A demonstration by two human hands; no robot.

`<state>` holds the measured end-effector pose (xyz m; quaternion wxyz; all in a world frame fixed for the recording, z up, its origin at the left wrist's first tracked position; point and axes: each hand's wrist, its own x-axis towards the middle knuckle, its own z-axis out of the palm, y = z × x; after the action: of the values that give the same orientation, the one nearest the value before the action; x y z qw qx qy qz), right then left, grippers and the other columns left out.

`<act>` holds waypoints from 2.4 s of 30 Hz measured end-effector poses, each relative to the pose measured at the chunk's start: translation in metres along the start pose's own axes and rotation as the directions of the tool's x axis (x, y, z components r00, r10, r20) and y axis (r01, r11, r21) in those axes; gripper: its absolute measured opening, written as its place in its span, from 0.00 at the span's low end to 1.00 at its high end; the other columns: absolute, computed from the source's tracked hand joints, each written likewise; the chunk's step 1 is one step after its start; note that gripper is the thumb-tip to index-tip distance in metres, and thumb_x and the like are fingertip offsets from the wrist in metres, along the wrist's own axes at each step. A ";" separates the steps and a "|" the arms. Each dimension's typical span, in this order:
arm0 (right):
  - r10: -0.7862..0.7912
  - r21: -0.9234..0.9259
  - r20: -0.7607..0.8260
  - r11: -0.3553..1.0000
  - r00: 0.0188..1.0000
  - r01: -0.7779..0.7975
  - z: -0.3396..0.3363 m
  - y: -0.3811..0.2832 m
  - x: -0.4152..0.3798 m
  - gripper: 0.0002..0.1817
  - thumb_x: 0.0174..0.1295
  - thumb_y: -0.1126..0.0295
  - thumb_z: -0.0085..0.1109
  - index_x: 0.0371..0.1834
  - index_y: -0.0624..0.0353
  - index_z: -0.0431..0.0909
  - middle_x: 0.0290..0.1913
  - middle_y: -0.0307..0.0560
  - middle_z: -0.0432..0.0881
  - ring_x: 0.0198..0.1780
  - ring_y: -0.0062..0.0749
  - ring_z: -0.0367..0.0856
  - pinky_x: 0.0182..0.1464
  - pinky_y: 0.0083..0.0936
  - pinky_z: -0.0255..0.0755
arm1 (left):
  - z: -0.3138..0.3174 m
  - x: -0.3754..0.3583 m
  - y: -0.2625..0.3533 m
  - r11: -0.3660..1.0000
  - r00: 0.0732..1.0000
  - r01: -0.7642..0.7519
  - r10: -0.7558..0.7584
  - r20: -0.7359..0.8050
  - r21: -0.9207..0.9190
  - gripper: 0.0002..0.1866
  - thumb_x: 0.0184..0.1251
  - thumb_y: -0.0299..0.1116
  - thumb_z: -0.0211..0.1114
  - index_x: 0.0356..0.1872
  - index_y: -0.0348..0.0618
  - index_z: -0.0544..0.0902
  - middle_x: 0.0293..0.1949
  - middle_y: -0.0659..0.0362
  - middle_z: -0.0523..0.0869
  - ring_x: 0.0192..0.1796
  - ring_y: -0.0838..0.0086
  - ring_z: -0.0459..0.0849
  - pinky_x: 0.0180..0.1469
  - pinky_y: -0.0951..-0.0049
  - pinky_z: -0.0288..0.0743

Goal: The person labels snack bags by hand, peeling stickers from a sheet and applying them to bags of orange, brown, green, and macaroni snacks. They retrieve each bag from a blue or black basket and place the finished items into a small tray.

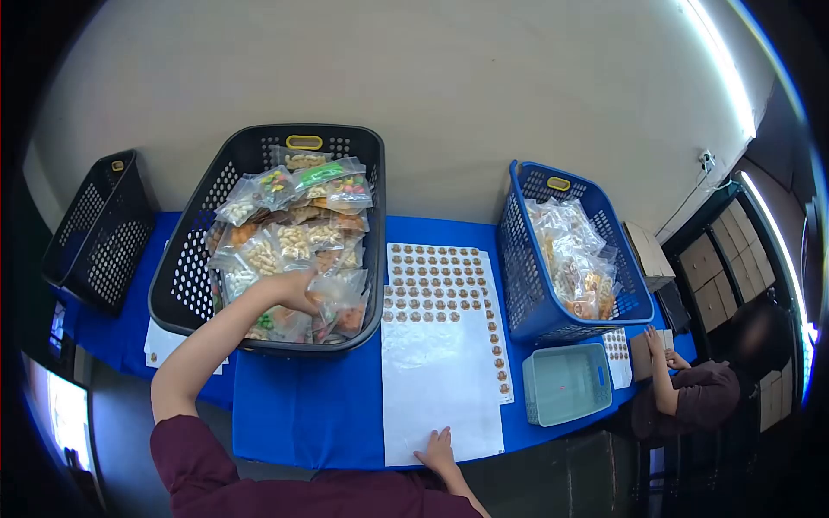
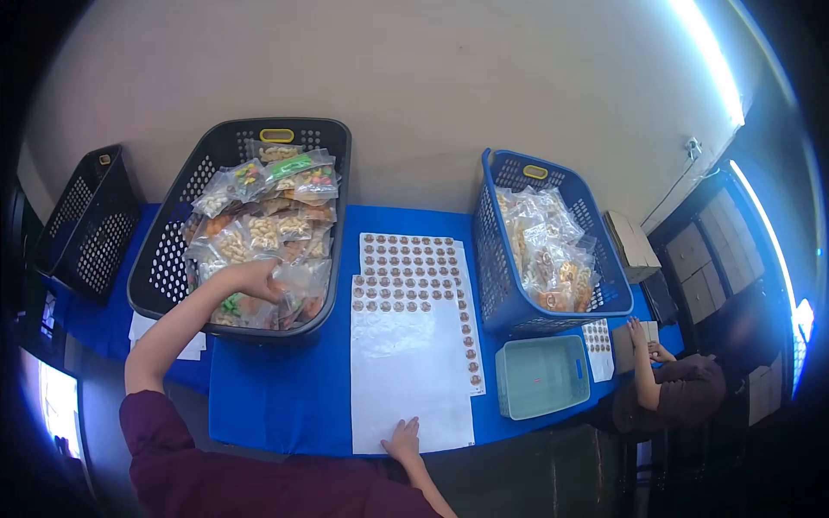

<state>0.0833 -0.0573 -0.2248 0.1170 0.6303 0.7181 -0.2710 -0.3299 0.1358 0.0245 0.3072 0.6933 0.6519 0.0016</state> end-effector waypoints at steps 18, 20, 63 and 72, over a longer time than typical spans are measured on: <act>0.029 -0.081 -0.109 0.996 0.994 -0.038 -0.014 -0.006 0.027 0.22 0.50 0.55 0.55 0.39 0.64 0.73 0.47 0.69 0.71 0.52 0.53 0.69 0.52 0.48 0.54 | 0.044 -0.142 0.061 -0.639 0.702 -0.618 -0.186 -0.687 -0.458 0.39 0.60 0.50 0.48 0.66 0.40 0.45 0.65 0.40 0.46 0.63 0.53 0.60 0.59 0.56 0.64; 0.022 -0.150 -0.106 0.988 0.994 -0.037 -0.003 0.003 0.048 0.19 0.50 0.56 0.55 0.36 0.63 0.75 0.42 0.64 0.75 0.48 0.50 0.72 0.51 0.49 0.56 | 0.068 -0.161 0.067 -0.677 0.701 -0.596 -0.177 -0.691 -0.431 0.39 0.60 0.52 0.47 0.66 0.42 0.44 0.65 0.40 0.47 0.61 0.52 0.63 0.57 0.54 0.65; 0.092 0.448 -0.404 0.887 0.910 0.109 -0.124 0.036 0.323 0.29 0.42 0.73 0.67 0.45 0.55 0.57 0.47 0.55 0.73 0.50 0.49 0.72 0.49 0.35 0.66 | 0.162 -0.230 0.052 -0.349 0.480 -0.874 -0.722 -0.499 -0.337 0.30 0.59 0.43 0.41 0.64 0.44 0.55 0.63 0.53 0.60 0.63 0.57 0.61 0.60 0.55 0.61; 0.205 0.479 -0.458 0.876 0.865 0.046 -0.131 0.018 0.298 0.38 0.45 0.75 0.63 0.61 0.54 0.54 0.44 0.56 0.70 0.44 0.51 0.72 0.48 0.36 0.66 | 0.149 -0.225 0.059 -0.311 0.486 -0.861 -0.737 -0.470 -0.401 0.30 0.59 0.44 0.41 0.64 0.46 0.56 0.62 0.54 0.61 0.61 0.57 0.63 0.58 0.57 0.63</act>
<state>0.0708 0.2648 -0.2729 -0.2175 0.7173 0.6077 -0.2626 -0.2506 -0.1285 0.0181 0.3285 0.0334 0.2854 0.8997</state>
